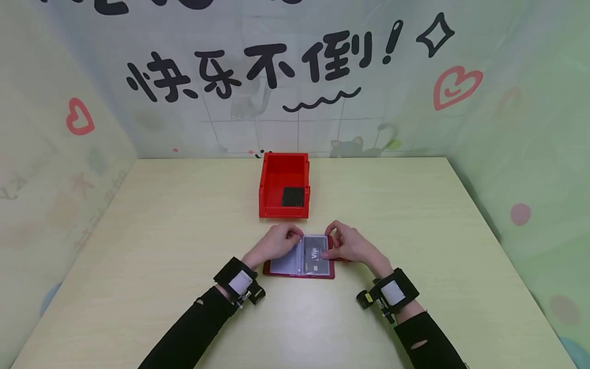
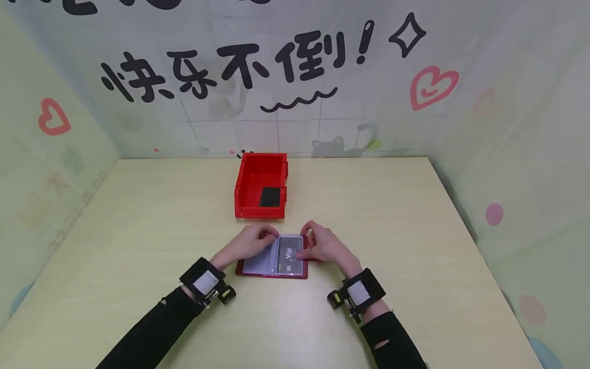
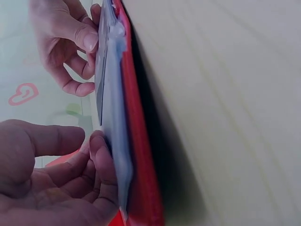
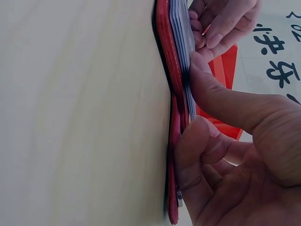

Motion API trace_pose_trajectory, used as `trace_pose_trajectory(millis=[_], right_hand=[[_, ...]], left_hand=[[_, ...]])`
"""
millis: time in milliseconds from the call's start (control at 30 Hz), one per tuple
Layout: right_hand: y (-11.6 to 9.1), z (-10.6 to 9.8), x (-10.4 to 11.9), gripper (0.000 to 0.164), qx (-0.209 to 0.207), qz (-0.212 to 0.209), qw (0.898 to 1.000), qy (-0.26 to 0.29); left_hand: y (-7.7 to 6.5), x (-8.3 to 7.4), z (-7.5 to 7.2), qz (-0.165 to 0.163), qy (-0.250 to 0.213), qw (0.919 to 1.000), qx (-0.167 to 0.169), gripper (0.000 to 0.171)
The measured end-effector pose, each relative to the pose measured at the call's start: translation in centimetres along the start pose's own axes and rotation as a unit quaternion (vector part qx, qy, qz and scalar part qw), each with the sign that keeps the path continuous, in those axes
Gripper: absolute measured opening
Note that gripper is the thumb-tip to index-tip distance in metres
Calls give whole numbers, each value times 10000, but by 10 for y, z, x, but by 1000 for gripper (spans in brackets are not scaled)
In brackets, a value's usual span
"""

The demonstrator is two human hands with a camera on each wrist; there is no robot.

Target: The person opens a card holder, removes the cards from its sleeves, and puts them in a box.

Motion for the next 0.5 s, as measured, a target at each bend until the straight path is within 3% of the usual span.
trace_pose_trajectory(millis=[500], right_hand=[[-1, 2, -1, 50, -58, -36, 10000, -2]], left_hand=[[2, -7, 2, -402, -244, 9984, 314, 22]])
Point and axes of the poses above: each hand's wrist, its own y-axis towards the middle knuckle, its own z-axis out of the palm, x = y × z, the point moved 2 cm from there along y, towards the middle knuckle, and after that the axes turned 5 degrees about -x, right-handed, at the moved point
